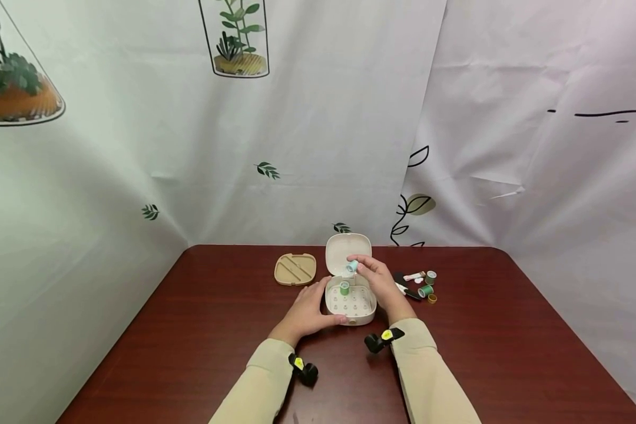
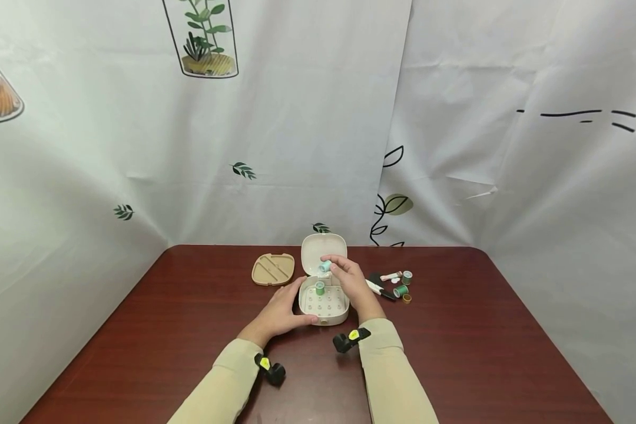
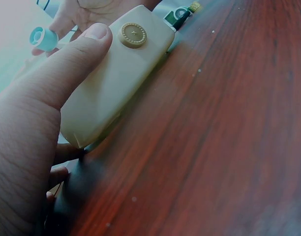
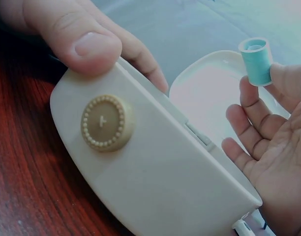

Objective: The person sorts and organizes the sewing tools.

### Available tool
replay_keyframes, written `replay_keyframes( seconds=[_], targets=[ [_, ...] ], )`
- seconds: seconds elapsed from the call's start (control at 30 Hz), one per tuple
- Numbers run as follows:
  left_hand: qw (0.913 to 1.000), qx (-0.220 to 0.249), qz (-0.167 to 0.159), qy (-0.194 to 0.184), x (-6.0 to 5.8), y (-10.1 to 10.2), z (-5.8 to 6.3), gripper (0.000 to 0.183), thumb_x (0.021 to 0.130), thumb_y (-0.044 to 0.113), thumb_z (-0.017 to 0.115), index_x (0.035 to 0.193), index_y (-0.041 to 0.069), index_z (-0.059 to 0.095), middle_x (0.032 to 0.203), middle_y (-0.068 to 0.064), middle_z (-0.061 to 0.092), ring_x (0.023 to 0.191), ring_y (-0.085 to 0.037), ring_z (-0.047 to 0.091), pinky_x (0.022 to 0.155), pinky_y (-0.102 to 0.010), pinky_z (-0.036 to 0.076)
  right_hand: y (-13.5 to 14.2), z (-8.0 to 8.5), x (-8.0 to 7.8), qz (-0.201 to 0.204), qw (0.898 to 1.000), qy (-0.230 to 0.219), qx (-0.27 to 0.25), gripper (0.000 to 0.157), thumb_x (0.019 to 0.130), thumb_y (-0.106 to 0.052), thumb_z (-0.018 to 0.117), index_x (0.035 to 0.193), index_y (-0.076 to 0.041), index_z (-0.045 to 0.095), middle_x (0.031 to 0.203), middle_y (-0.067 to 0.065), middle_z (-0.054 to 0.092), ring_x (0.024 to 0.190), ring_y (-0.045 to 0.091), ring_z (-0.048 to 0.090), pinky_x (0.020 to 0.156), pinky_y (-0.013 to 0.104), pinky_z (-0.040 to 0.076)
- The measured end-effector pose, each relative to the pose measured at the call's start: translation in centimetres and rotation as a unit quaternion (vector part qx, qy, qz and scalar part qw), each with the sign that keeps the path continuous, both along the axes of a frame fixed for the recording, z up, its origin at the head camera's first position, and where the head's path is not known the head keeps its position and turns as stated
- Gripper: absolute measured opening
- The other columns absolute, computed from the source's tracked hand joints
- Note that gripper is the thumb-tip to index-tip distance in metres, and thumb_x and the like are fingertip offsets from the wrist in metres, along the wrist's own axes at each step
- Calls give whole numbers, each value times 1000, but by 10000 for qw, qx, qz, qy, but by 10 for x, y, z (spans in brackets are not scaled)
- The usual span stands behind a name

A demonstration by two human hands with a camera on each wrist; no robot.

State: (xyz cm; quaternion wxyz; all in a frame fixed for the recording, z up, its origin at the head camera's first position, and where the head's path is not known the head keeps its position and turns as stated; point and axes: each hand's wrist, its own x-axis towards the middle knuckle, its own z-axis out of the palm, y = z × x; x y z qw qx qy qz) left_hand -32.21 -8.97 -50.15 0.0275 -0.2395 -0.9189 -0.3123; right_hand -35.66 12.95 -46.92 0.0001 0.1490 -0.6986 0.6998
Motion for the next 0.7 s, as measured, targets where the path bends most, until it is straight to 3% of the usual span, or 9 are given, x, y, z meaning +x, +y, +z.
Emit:
replay_keyframes(
  seconds=[0.17, 0.4, 0.7],
  targets=[
    [10000, -33, -9, 23, -1, 0, 1, 108, 77, 69, 75, 158, 12, 32, 156, -5, 44, 145, -26, 38, 120, -55, 23, 2, -2, -2, -36, 10000, 60, -34, 35, 107, -16, 50, 131, 8, 60, 135, 11, 60, 107, 4, 59, 108, 41, 40],
    [10000, -76, 10, 14, -2, 0, -1, 108, 77, 70, 74, 158, 14, 31, 156, -4, 44, 145, -24, 38, 120, -53, 23, 2, -2, -2, -78, 9999, -1, -141, 34, 107, -14, 50, 130, 7, 61, 136, 15, 59, 105, 4, 59, 107, 37, 40],
    [10000, -18, 5, -4, -2, 0, -3, 107, 77, 70, 74, 158, 15, 32, 156, -3, 44, 145, -24, 38, 120, -53, 22, 0, -2, -2, -58, 9999, -58, -123, 34, 107, -13, 50, 131, 9, 59, 114, -5, 65, 103, 7, 59, 110, 50, 38]
  ],
)
